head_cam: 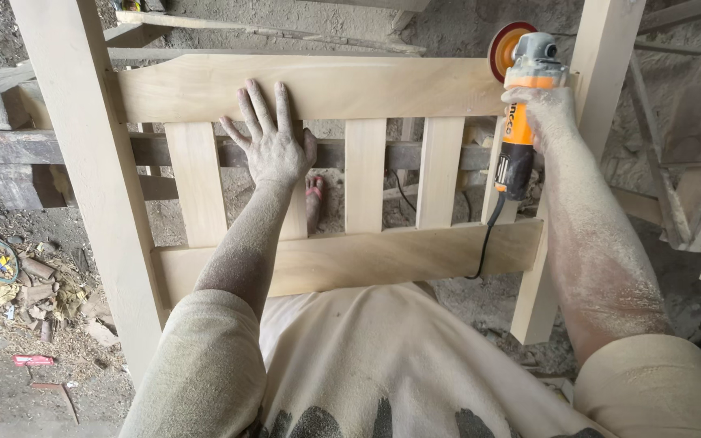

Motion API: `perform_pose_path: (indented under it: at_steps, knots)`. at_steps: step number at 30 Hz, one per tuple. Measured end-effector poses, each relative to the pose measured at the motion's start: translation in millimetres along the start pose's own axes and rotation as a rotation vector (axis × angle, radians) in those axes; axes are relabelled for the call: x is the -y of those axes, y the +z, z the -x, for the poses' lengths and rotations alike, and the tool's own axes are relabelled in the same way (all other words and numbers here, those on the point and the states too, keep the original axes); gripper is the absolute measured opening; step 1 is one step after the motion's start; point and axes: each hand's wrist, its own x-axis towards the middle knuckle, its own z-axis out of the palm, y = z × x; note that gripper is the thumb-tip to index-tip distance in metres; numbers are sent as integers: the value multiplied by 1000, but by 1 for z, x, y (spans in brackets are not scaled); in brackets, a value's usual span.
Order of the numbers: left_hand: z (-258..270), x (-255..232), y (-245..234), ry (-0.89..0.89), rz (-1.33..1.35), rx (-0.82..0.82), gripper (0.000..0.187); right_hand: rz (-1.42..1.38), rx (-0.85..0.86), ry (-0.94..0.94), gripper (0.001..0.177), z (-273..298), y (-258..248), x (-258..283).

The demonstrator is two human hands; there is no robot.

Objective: The person uses an electric orbital sander to smooth the surfaces of a wooden chair frame. They systematically sand the horizontal slats and vertical supports, moving the tool back and forth to remove rough edges and create a uniform finish.

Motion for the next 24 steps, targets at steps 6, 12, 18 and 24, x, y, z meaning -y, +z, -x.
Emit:
perform_pose_path:
  at_steps: [6,12,18,24]
  knots:
    - [0,0,1,-8,7,21,90,-47,22,-26,38,22,11,-8]
    - [-5,-2,-2,-6,-10,34,94,119,8,-101,32,34,37,-29]
    - [-3,2,1,-7,-30,19,94,-81,-84,-42,37,6,-8,-25]
    - [-2,0,2,-8,-9,27,93,-240,-115,-2,36,-11,-42,-36]
